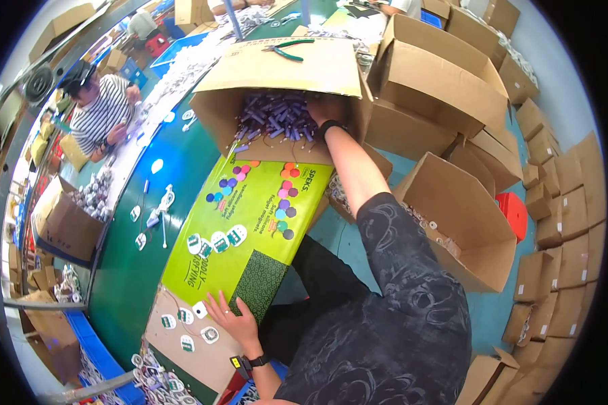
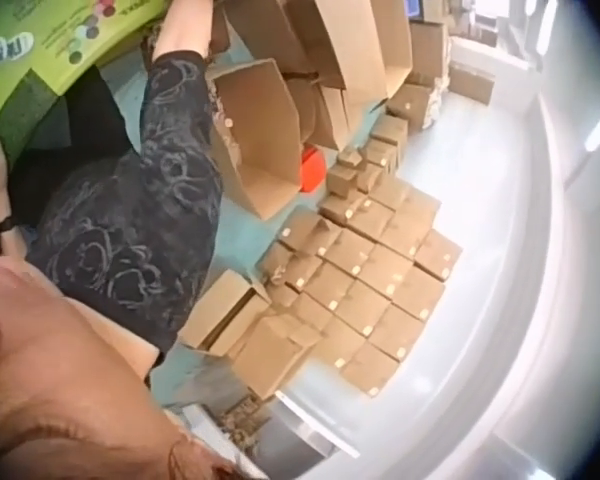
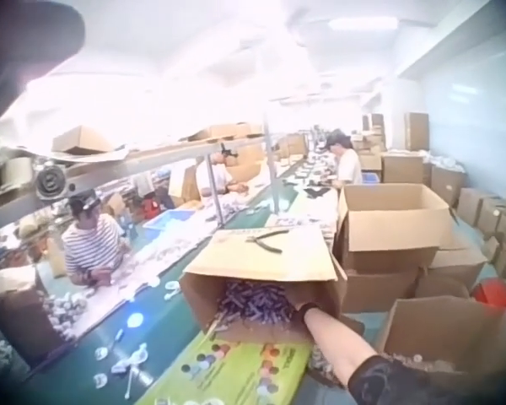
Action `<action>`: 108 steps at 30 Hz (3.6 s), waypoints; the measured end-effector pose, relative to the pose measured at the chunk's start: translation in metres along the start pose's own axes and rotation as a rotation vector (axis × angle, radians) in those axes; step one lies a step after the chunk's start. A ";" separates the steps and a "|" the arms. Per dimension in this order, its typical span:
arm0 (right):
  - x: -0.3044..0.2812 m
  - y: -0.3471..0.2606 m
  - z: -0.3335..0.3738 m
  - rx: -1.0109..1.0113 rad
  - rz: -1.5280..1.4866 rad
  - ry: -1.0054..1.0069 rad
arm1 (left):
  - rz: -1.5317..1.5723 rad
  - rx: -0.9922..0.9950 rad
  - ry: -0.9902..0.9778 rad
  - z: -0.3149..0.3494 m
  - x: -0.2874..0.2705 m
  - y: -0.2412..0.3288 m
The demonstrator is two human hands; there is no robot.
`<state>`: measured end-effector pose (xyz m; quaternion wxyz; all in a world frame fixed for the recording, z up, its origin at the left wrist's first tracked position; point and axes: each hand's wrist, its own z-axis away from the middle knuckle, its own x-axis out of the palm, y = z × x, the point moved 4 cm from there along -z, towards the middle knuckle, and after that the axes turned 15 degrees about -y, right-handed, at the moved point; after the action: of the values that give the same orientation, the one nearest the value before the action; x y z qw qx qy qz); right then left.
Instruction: The person connects circuit boards to batteries and places them on a mat before gathering more boards from a blue bin to stack on the table. Finally, they transfer a bundle of wired components from a box and arrange them onto the stack.
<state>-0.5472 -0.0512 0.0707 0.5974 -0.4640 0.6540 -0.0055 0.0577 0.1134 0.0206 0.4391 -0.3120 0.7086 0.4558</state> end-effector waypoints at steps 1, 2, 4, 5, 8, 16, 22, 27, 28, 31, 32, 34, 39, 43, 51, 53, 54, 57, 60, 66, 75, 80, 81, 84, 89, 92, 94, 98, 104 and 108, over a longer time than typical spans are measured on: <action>0.002 0.004 -0.010 -0.061 -0.038 0.054 | 0.000 -0.004 -0.015 -0.002 0.001 0.002; 0.004 0.010 -0.016 -0.123 -0.074 0.109 | 0.008 0.021 -0.022 -0.007 0.002 0.007; 0.025 0.014 -0.017 0.164 -0.025 -0.068 | -0.003 0.029 -0.042 -0.013 0.004 0.013; 0.035 0.001 -0.001 0.366 -0.012 -0.062 | -0.008 0.026 -0.049 -0.011 0.003 0.012; 0.036 -0.031 0.034 0.494 -0.014 -0.160 | -0.018 0.003 -0.038 -0.009 0.000 0.006; 0.044 -0.060 0.061 0.461 -0.039 -0.229 | -0.005 0.041 -0.047 -0.013 0.002 0.011; 0.053 -0.091 0.082 0.471 -0.210 -0.272 | 0.004 0.044 -0.062 -0.010 0.001 0.009; 0.064 -0.116 0.105 0.405 -0.306 -0.253 | 0.017 0.048 -0.049 -0.008 0.003 0.011; 0.070 -0.128 0.114 0.370 -0.367 -0.306 | 0.021 0.029 -0.045 -0.005 0.003 0.007; 0.087 -0.146 0.137 0.261 -0.375 -0.422 | 0.037 0.025 -0.022 -0.002 0.003 0.005; 0.097 -0.145 0.138 0.203 -0.357 -0.509 | 0.033 0.032 -0.018 -0.004 0.004 0.008; 0.104 -0.144 0.142 0.204 -0.338 -0.502 | 0.037 0.041 -0.030 -0.005 0.006 0.010; 0.079 -0.144 0.161 0.016 -0.321 -0.724 | 0.068 0.036 -0.018 -0.002 0.005 0.005; 0.004 -0.140 0.166 -0.384 -0.473 -0.378 | 0.051 -0.019 -0.027 0.002 0.001 -0.002; -0.010 -0.002 0.086 0.073 -0.256 -0.111 | 0.056 0.032 -0.040 -0.003 0.003 -0.002; 0.017 0.027 0.077 0.186 -0.230 -0.029 | 0.064 0.063 -0.028 -0.011 0.008 0.005; 0.025 0.013 0.082 0.168 -0.236 -0.044 | 0.048 0.059 -0.031 -0.009 0.007 0.004; 0.041 -0.008 0.099 0.205 -0.180 -0.094 | 0.026 0.059 -0.034 -0.006 0.006 0.004; 0.051 -0.043 0.126 0.212 -0.083 0.137 | 0.012 0.076 -0.043 -0.006 0.004 0.003; 0.080 -0.103 0.174 0.206 -0.248 -0.077 | 0.015 0.075 -0.043 -0.006 0.006 0.002; 0.063 -0.130 0.219 -0.114 -0.206 -0.580 | 0.029 0.060 -0.031 0.001 0.006 0.000; 0.033 -0.102 0.233 -0.265 -0.041 -0.650 | 0.040 0.056 -0.016 -0.002 0.005 0.001; 0.021 -0.098 0.230 -0.241 -0.188 -0.652 | 0.039 0.055 -0.016 -0.002 0.003 0.002; 0.008 -0.090 0.220 -0.237 -0.295 -0.531 | 0.053 0.035 -0.022 -0.003 0.004 0.001; 0.007 -0.093 0.146 -0.341 -0.042 0.001 | 0.084 -0.010 -0.036 -0.004 0.001 0.000; 0.036 -0.093 0.120 -0.139 0.063 -0.105 | 0.075 -0.005 -0.033 -0.008 0.000 0.006; 0.052 -0.107 0.129 -0.097 0.097 -0.213 | 0.062 0.001 -0.041 -0.009 0.002 0.004; 0.056 -0.134 0.176 -0.245 0.181 -0.188 | 0.051 0.009 -0.050 -0.008 0.003 0.003; 0.043 -0.135 0.212 -0.452 0.212 -0.223 | 0.047 -0.002 -0.047 -0.003 0.002 0.004; 0.056 -0.104 0.180 -0.614 0.343 -0.285 | 0.099 -0.008 -0.028 -0.006 0.003 0.006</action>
<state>-0.3346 -0.0466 0.0340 0.5077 -0.5014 0.6038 0.3554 0.0494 0.1098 0.0209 0.4246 -0.2717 0.7153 0.4840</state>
